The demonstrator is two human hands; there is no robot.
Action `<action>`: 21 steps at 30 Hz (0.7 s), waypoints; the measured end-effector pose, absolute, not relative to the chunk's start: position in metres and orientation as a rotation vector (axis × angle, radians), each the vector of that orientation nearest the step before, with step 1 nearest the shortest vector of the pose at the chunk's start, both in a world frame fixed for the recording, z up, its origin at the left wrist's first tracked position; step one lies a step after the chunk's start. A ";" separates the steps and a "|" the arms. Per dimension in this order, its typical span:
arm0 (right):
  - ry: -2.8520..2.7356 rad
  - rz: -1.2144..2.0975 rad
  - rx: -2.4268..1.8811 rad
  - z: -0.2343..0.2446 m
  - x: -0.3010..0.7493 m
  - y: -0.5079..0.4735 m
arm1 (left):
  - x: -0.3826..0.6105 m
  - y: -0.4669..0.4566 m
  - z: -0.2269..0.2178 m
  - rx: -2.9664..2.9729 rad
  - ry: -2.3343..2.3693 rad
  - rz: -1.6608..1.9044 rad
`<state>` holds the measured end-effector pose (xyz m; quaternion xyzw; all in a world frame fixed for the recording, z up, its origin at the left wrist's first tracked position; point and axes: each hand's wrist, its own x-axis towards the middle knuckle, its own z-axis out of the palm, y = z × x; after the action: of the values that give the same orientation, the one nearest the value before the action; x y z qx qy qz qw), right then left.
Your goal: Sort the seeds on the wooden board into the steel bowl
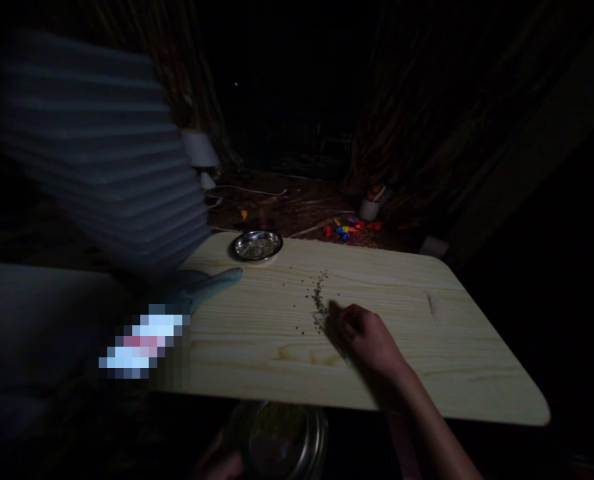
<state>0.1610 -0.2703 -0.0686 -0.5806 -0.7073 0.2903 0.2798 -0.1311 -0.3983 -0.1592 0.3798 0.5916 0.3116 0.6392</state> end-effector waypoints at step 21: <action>-2.147 0.991 -1.334 -0.059 0.120 -0.277 | -0.145 -0.391 -0.131 0.762 1.276 0.652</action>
<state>0.1195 -0.2767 -0.0594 -0.4802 -0.7729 0.3568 0.2114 -0.1448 -0.3906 -0.1315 0.3405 0.5701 0.2912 0.6887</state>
